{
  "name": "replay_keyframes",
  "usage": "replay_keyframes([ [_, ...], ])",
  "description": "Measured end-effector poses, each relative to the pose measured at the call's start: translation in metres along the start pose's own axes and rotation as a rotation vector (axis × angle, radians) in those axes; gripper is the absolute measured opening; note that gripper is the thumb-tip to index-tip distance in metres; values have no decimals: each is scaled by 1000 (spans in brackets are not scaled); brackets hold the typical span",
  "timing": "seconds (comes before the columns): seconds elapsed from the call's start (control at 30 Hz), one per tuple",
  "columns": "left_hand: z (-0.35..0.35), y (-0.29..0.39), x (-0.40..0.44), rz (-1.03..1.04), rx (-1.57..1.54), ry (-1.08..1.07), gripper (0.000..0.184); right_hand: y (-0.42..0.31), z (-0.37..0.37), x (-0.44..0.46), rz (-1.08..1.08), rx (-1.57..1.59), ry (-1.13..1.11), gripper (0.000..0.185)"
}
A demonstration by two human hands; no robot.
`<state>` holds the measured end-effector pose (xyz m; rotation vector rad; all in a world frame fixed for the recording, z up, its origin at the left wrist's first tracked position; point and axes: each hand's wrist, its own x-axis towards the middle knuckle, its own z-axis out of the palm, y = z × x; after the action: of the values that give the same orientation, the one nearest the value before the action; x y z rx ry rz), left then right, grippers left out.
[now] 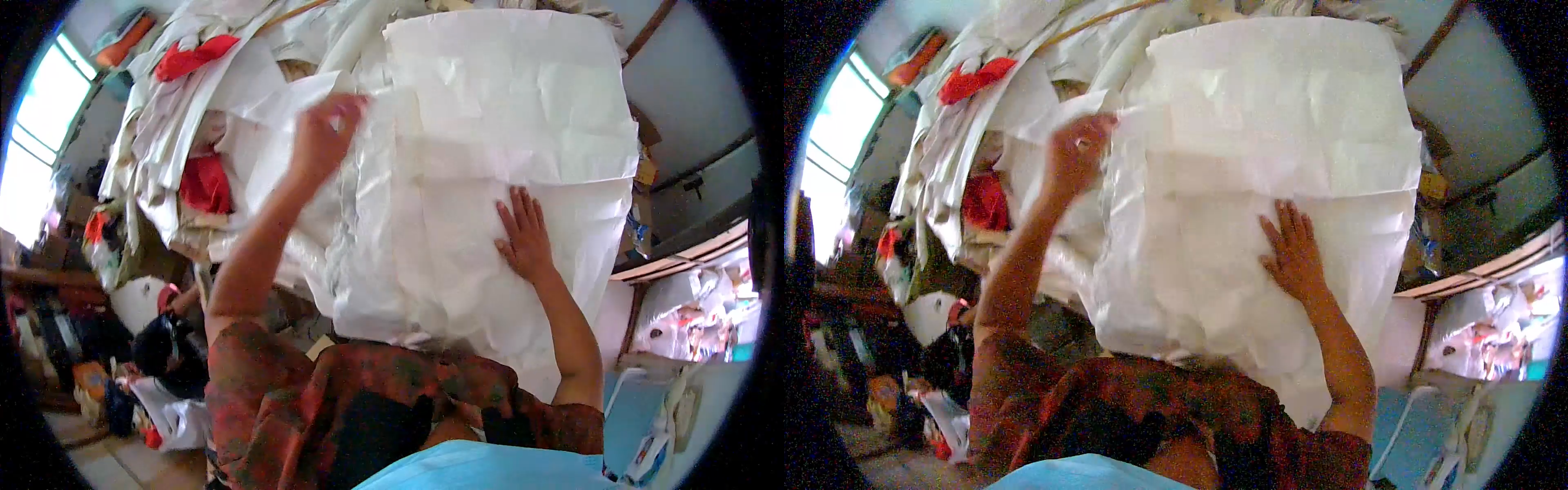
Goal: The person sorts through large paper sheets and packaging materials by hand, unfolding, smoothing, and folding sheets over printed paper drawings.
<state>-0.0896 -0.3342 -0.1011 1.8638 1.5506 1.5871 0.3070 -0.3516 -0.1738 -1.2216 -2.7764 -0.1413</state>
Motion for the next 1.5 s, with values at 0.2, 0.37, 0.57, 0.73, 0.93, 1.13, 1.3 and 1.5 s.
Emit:
replay_keyframes([
  [0.2,15,-246,152,-97,574,9,48,-5,8,4,40,12,11,67],
  [0.37,44,-226,173,-245,731,-169,58,-16,5,7,132,1,-22,62],
  [0.57,46,-260,196,-381,351,-191,66,-21,6,8,167,-31,-64,62],
  [0.73,-33,-185,230,-528,149,-555,69,-22,6,8,171,-40,-70,59],
  [0.93,-103,-194,207,-319,139,-640,70,-19,6,7,177,-54,-96,56],
  [1.13,-137,-148,107,-414,7,-584,65,-22,1,9,190,11,-86,59],
  [1.3,-134,-154,86,-398,-93,-499,68,-25,0,9,188,-4,-50,61],
  [1.5,-97,-117,128,-20,307,-408,62,-31,-35,23,165,91,170,52],
])
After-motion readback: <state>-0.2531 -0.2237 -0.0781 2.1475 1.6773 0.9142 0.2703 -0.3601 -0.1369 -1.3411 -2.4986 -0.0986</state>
